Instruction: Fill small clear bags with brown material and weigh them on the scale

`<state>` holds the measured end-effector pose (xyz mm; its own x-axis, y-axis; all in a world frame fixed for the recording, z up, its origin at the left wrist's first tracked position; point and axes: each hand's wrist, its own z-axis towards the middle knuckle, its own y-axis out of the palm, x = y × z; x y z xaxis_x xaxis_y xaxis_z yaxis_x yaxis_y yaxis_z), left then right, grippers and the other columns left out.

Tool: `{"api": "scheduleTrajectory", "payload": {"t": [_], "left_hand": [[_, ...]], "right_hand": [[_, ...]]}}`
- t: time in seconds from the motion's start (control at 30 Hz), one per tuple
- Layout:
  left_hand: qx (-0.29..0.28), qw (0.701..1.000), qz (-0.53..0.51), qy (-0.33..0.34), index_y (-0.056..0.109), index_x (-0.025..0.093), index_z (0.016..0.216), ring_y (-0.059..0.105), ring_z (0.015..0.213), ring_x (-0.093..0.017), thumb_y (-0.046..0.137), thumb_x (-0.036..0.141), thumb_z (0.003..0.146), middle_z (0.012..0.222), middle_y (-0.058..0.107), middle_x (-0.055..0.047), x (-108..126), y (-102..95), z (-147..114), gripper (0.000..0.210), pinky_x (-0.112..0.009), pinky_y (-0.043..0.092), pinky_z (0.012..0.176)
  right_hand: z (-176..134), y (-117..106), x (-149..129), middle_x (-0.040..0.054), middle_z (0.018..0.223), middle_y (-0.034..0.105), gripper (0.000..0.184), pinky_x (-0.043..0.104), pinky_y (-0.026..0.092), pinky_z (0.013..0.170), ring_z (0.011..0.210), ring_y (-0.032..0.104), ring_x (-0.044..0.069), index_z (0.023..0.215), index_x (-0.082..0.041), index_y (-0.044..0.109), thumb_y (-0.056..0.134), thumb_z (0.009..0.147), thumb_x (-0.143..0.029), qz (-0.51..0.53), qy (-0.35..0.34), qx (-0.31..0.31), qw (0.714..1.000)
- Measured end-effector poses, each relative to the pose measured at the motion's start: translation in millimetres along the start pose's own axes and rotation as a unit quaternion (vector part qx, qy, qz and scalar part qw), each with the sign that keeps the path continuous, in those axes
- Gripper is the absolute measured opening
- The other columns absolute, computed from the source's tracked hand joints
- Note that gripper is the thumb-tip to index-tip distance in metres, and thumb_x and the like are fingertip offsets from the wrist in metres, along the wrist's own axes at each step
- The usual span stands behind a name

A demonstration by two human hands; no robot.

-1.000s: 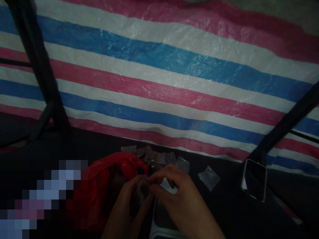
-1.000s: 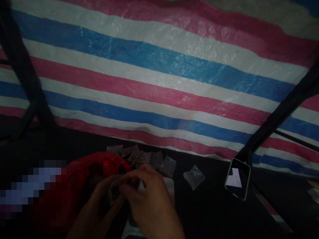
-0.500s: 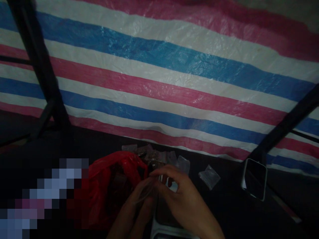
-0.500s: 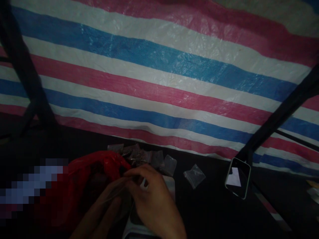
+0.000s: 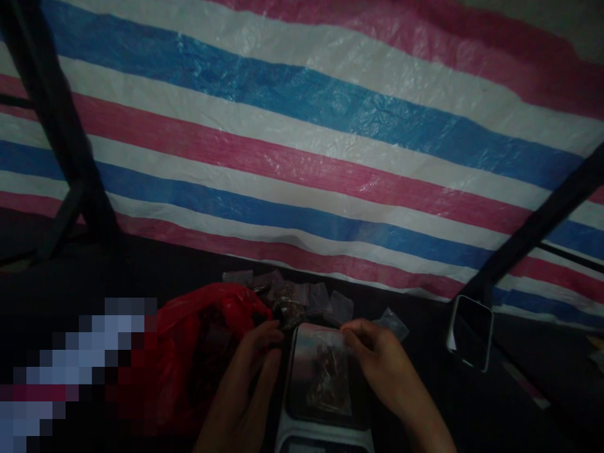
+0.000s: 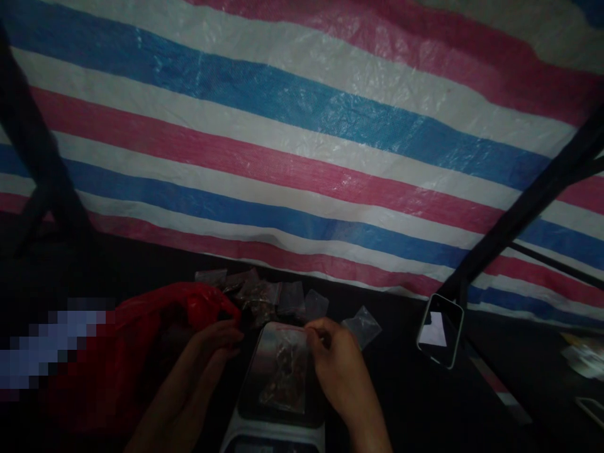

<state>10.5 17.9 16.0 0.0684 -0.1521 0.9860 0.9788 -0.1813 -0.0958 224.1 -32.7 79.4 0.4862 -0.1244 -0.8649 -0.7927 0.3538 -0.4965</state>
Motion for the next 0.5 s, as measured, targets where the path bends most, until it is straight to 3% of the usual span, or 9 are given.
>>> {"api": "scheduleTrajectory", "payload": {"t": [0.13,0.27,0.5], "left_hand": [[0.014,0.999,0.036,0.006,0.066,0.029,0.125,0.069,0.128,-0.026,0.048,0.069,0.098,0.132,0.073,-0.008,-6.4,-7.5,1.1,0.051,-0.041,0.058,0.110],[0.026,0.996,0.084,0.024,0.067,0.030,0.123,0.071,0.122,-0.026,0.048,0.067,0.099,0.128,0.075,-0.006,-6.4,-17.4,-0.5,0.048,-0.040,0.059,0.108],[0.071,0.989,0.112,0.062,0.072,0.032,0.108,0.075,0.104,-0.022,0.051,0.064,0.098,0.110,0.078,-0.001,-8.9,-24.6,-3.2,0.040,-0.030,0.064,0.094]], "right_hand": [[9.5,-0.9,23.7,0.0137,0.108,0.081,0.037,0.046,0.053,0.099,0.105,0.074,0.032,0.100,-0.019,0.082,0.059,0.090,-0.046,-0.041,-0.031,0.075,0.996],[11.6,-9.6,34.1,0.0131,0.111,0.081,0.037,0.046,0.055,0.099,0.106,0.075,0.032,0.103,-0.021,0.082,0.058,0.090,-0.046,-0.044,-0.047,0.123,0.990],[11.5,-14.0,36.3,0.0104,0.107,0.081,0.033,0.044,0.055,0.096,0.103,0.074,0.029,0.102,-0.024,0.083,0.059,0.090,-0.043,-0.049,-0.050,0.100,0.992]]}}
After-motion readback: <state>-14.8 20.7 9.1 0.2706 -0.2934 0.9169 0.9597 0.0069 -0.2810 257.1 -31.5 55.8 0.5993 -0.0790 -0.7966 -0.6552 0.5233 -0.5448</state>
